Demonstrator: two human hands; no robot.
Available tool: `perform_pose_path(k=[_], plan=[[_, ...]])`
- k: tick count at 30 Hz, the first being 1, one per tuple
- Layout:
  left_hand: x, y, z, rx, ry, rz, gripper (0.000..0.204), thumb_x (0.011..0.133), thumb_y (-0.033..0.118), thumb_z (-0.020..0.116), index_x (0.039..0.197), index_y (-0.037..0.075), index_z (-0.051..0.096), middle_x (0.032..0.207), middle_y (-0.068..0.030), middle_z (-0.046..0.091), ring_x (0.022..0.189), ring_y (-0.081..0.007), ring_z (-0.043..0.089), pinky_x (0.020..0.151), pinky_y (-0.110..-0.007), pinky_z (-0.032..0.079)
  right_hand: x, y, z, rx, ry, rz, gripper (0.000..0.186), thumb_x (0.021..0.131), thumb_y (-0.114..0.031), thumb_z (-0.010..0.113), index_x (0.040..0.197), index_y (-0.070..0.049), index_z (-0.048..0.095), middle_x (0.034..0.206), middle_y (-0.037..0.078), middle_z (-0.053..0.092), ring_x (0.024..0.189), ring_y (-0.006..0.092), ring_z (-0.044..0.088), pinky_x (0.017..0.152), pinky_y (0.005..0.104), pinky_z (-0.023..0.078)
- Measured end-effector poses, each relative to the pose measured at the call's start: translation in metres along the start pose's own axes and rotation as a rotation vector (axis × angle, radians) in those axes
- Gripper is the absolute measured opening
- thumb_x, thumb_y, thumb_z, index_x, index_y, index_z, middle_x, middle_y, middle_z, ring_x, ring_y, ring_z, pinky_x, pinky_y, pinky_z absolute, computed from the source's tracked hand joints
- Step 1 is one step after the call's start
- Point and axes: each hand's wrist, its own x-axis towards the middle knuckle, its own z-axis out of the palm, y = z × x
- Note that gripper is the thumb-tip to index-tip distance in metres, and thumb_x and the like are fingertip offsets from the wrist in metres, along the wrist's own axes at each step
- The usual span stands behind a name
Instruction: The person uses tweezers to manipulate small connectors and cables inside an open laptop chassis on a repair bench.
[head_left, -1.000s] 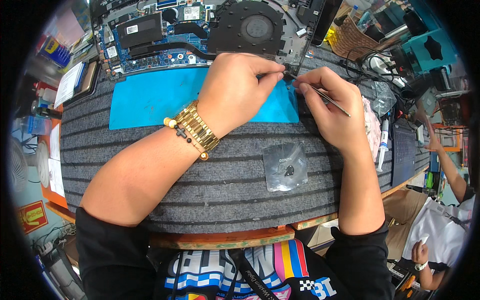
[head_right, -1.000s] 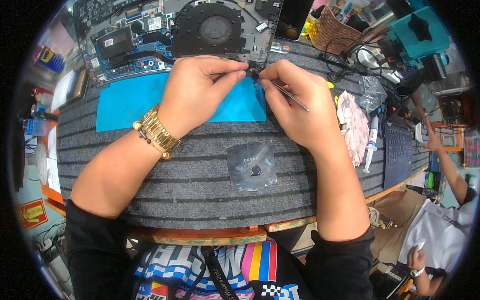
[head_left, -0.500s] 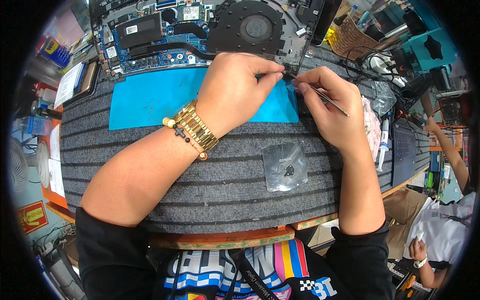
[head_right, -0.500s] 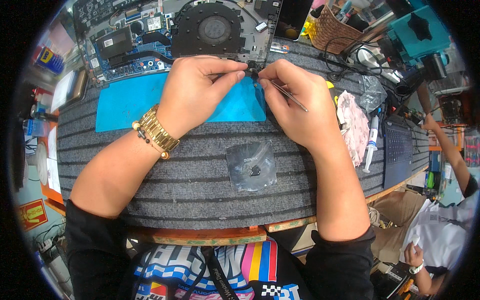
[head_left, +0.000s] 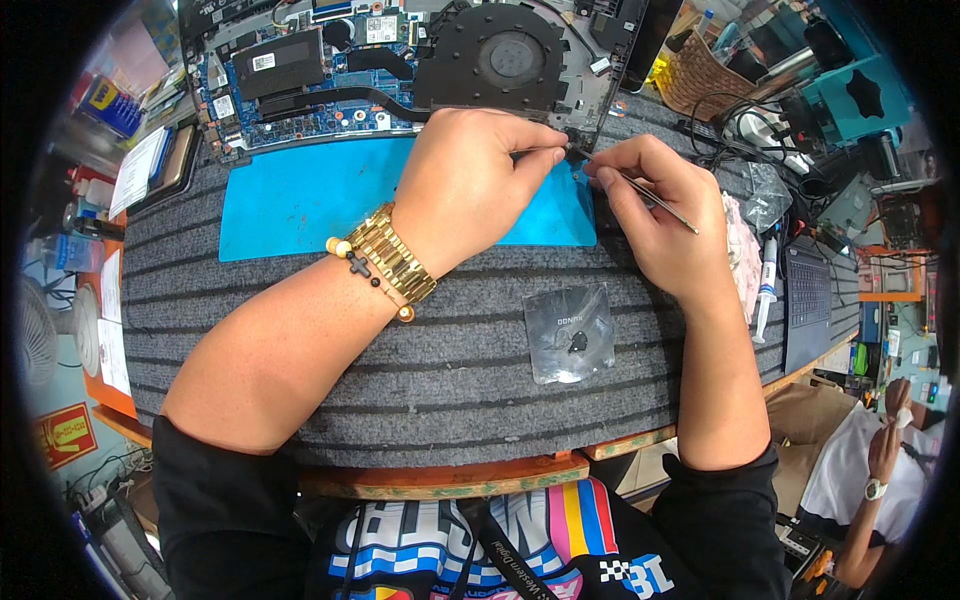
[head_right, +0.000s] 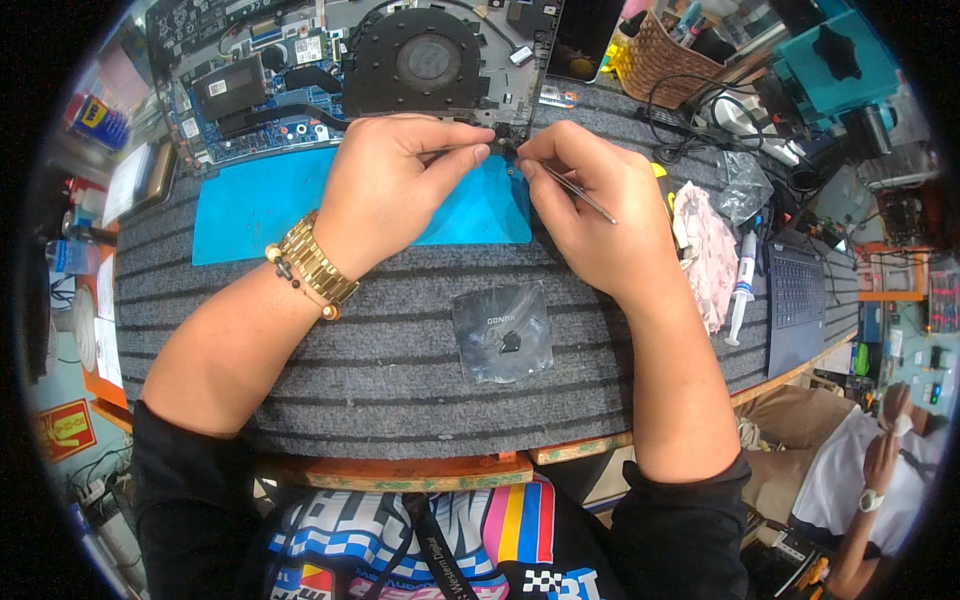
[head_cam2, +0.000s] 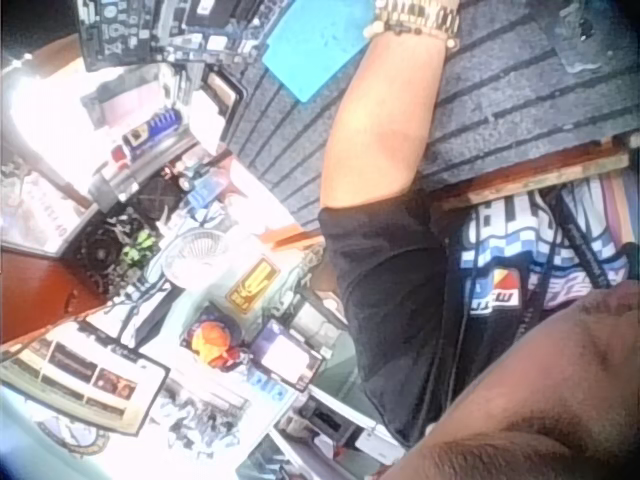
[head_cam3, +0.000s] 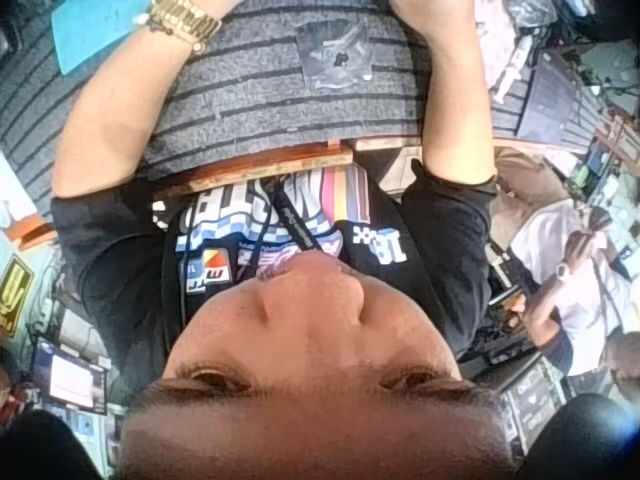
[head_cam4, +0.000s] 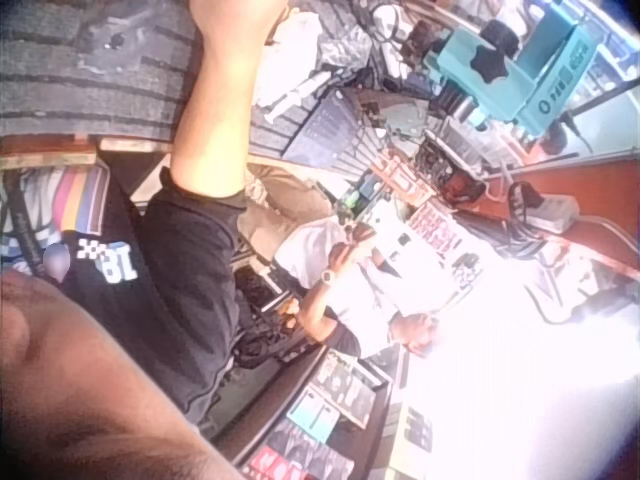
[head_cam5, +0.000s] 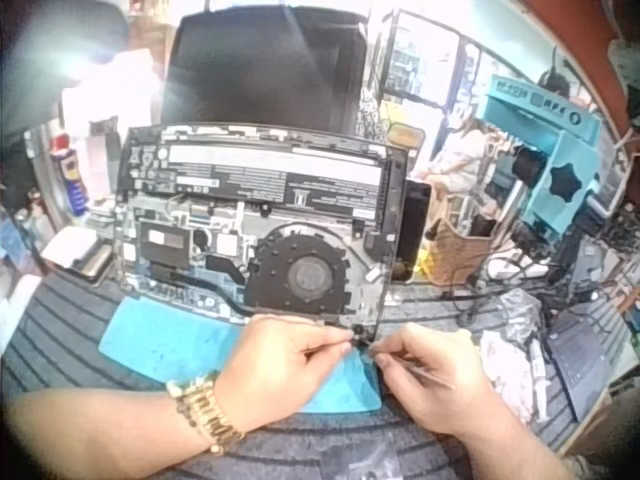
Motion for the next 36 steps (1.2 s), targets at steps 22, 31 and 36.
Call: perform_pose_path(k=[22, 31, 36], plan=[[-0.0013, 0.0019, -0.0002, -0.014, 0.001, -0.009, 0.021, 0.095, 0.015, 0.082, 0.113, 0.003, 0.086, 0.095, -0.0163, 0.083, 0.074, -0.0193, 0.075, 0.069, -0.032, 0.057, -0.0022, 0.0030, -0.0019, -0.019, -0.021, -0.033, 0.011, 0.093, 0.000, 0.076, 0.103, 0.001, 0.071, 0.090, 0.018, 0.077, 0.083, 0.0359, 0.078, 0.072, 0.0390, 0.059], [-0.0003, 0.0000, -0.0010, 0.003, 0.001, 0.025, 0.022, 0.095, 0.015, 0.082, 0.113, 0.003, 0.086, 0.092, -0.0162, 0.082, 0.072, -0.0189, 0.075, 0.067, -0.032, 0.056, -0.0026, 0.0046, -0.0027, -0.017, -0.024, -0.040, 0.011, 0.093, 0.000, 0.076, 0.103, 0.001, 0.071, 0.090, 0.018, 0.077, 0.082, 0.0345, 0.078, 0.072, 0.0380, 0.059], [-0.0006, 0.0004, 0.0005, -0.010, 0.008, 0.014, 0.022, 0.095, 0.015, 0.082, 0.113, 0.004, 0.086, 0.094, -0.0162, 0.083, 0.075, -0.0191, 0.076, 0.069, -0.032, 0.057, -0.0029, 0.0051, -0.0032, -0.016, -0.023, -0.053, 0.011, 0.093, -0.001, 0.076, 0.103, 0.001, 0.071, 0.089, 0.018, 0.077, 0.082, 0.0340, 0.078, 0.072, 0.0379, 0.060]])
